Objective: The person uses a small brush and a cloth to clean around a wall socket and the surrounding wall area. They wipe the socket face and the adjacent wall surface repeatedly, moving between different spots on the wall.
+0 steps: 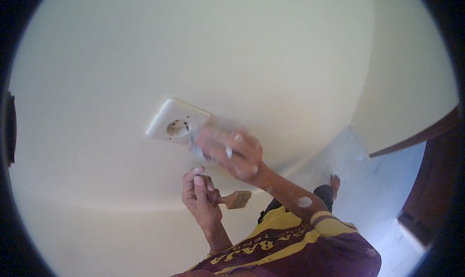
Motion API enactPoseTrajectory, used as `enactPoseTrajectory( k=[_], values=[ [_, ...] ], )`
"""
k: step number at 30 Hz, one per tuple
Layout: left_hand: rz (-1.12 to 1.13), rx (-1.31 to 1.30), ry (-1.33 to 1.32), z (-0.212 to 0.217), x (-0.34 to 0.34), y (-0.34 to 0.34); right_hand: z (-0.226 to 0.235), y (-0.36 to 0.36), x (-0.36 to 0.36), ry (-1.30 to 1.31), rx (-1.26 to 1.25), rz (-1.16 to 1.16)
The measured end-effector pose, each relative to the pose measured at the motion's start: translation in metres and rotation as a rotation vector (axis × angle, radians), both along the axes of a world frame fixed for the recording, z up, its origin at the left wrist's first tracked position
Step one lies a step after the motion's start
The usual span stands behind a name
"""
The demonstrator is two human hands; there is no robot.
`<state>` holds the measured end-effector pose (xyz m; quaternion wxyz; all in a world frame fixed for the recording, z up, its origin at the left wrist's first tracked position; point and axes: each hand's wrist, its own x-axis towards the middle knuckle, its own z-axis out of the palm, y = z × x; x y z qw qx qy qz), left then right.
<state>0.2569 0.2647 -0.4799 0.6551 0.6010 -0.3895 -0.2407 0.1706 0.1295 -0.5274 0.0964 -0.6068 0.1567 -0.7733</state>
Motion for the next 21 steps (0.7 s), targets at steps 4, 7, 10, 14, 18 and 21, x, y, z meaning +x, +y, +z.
enactPoseTrajectory(
  k=[4, 7, 10, 14, 18, 21],
  values=[
    [0.185, -0.135, -0.186, 0.002, -0.009, -0.008, -0.005, 0.037, -0.003, 0.097, 0.112, 0.509],
    [0.121, -0.213, -0.370, -0.032, -0.001, -0.002, -0.007, 0.032, -0.031, 0.213, 0.252, 0.673],
    [0.209, -0.203, -0.347, -0.032, -0.015, -0.009, 0.001, 0.017, -0.052, 0.373, 0.160, 0.674],
    [0.293, -0.156, -0.187, -0.001, -0.043, -0.025, 0.003, -0.008, -0.031, -0.001, 0.228, 0.332],
    [0.224, -0.081, -0.296, -0.009, -0.031, -0.027, 0.011, -0.032, -0.010, -0.121, 0.261, 0.208],
    [0.221, -0.126, -0.365, -0.006, -0.025, -0.039, 0.016, -0.044, 0.005, -0.104, 0.236, 0.219]
  ],
)
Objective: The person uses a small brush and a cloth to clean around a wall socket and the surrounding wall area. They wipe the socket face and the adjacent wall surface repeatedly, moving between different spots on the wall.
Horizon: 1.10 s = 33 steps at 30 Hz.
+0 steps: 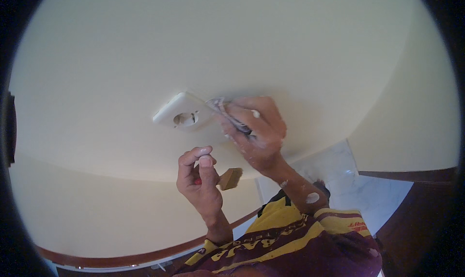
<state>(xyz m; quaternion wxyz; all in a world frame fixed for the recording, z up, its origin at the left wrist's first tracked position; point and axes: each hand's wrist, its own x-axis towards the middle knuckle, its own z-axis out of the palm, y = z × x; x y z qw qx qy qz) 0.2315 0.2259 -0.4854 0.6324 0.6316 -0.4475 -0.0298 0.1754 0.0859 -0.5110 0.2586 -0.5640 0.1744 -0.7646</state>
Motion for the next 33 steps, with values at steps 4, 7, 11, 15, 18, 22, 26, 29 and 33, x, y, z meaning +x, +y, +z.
enactPoseTrajectory(
  k=[4, 7, 11, 15, 18, 22, 26, 29, 33],
  values=[
    [-0.018, 0.070, 0.016, 0.002, -0.003, -0.013, 0.004, -0.005, -0.016, 0.153, 0.005, -0.012],
    [-0.030, 0.100, 0.144, 0.006, -0.012, -0.013, 0.007, -0.011, -0.027, 0.235, -0.064, -0.045],
    [0.025, 0.102, 0.136, 0.004, -0.020, -0.017, -0.003, -0.021, -0.024, 0.167, -0.115, 0.028],
    [0.126, 0.100, 0.185, -0.004, -0.027, -0.021, 0.008, -0.030, -0.019, 0.166, -0.207, 0.035],
    [0.151, 0.107, 0.219, -0.009, -0.018, -0.025, 0.003, -0.036, -0.017, 0.208, -0.265, 0.059],
    [0.204, 0.075, 0.268, -0.028, -0.015, -0.025, 0.004, -0.041, -0.008, 0.226, -0.298, 0.112],
    [0.241, 0.098, 0.307, -0.050, -0.001, -0.018, -0.016, -0.038, 0.009, 0.276, -0.326, 0.123],
    [0.293, 0.114, 0.331, -0.059, 0.003, -0.012, -0.023, -0.036, 0.012, 0.294, -0.339, 0.167],
    [0.310, 0.126, 0.364, -0.065, 0.006, -0.009, -0.020, -0.036, 0.016, 0.307, -0.354, 0.206]
  ],
)
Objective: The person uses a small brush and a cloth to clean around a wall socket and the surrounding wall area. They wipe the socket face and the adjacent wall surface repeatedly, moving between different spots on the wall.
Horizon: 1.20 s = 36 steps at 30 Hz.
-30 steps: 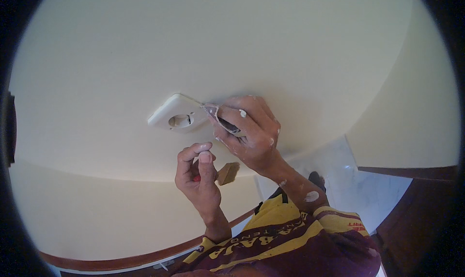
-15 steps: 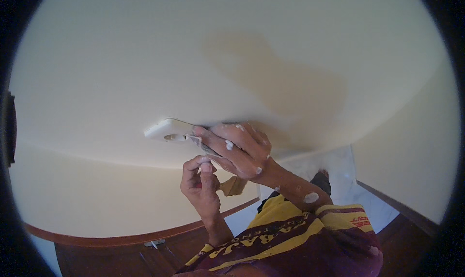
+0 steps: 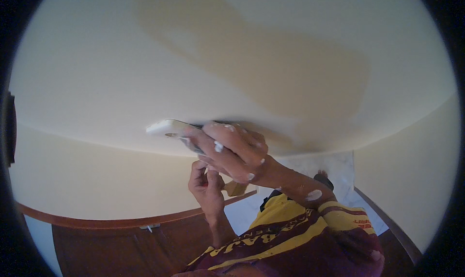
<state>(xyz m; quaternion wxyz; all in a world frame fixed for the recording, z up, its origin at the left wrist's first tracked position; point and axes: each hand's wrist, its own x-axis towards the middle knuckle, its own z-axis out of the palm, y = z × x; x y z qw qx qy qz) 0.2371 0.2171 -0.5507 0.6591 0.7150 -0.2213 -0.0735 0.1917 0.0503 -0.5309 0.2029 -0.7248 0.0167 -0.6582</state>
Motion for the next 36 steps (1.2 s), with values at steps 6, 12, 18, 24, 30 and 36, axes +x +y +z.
enactPoseTrajectory(
  k=[6, 12, 18, 24, 30, 36],
  values=[
    [0.030, 0.021, 0.053, 0.003, -0.004, 0.000, 0.009, -0.002, 0.001, -0.028, 0.046, -0.010],
    [0.060, 0.059, 0.019, 0.006, -0.005, -0.003, 0.010, -0.012, -0.001, -0.036, -0.010, -0.011],
    [0.035, 0.075, 0.020, 0.008, -0.005, -0.002, 0.015, -0.008, -0.005, 0.000, 0.000, 0.005],
    [-0.016, 0.028, 0.036, 0.001, -0.006, 0.004, 0.033, -0.010, -0.016, 0.022, -0.020, -0.009],
    [0.006, 0.022, 0.093, 0.002, -0.005, 0.000, 0.043, -0.008, -0.009, -0.039, -0.011, -0.008],
    [0.008, 0.067, 0.109, 0.001, -0.001, 0.009, 0.056, -0.008, -0.010, -0.013, -0.064, 0.012]
  ],
)
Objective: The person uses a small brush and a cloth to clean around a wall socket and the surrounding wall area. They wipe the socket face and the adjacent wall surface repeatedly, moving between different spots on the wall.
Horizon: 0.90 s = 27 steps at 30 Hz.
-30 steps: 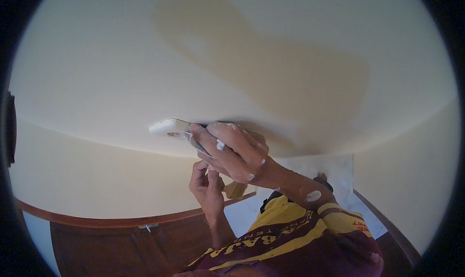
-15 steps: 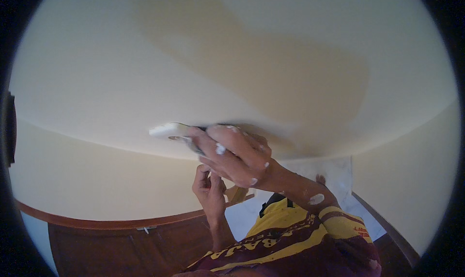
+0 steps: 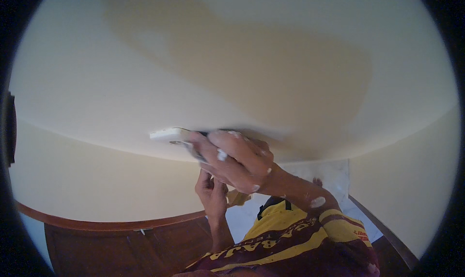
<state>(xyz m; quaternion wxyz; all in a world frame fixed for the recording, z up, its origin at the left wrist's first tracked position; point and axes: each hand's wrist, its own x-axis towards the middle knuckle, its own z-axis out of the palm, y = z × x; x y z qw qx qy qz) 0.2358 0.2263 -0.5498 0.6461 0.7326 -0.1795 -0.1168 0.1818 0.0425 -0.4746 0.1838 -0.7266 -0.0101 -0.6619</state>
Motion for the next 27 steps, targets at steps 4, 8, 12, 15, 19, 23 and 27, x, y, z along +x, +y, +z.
enactPoseTrajectory(
  k=[4, 8, 12, 15, 19, 23, 27],
  values=[
    [-0.028, -0.003, -0.107, -0.002, 0.000, -0.002, 0.003, 0.004, 0.004, -0.033, -0.005, 0.037],
    [-0.018, 0.002, -0.112, 0.003, -0.002, -0.007, 0.006, 0.004, -0.003, -0.067, 0.011, 0.049],
    [-0.028, 0.005, -0.046, -0.002, -0.002, 0.003, 0.001, 0.008, -0.007, -0.018, 0.041, 0.091],
    [0.034, 0.014, 0.003, 0.002, -0.003, -0.001, 0.012, 0.003, -0.004, -0.027, 0.020, 0.092],
    [-0.007, -0.009, -0.130, -0.002, -0.002, -0.002, 0.018, 0.003, -0.010, 0.035, 0.033, 0.128],
    [0.054, -0.032, -0.077, 0.007, -0.007, -0.007, -0.002, 0.006, -0.006, 0.010, 0.059, 0.065],
    [0.059, -0.048, -0.096, 0.006, -0.011, -0.009, -0.011, 0.001, -0.008, 0.048, 0.018, 0.045]
  ],
)
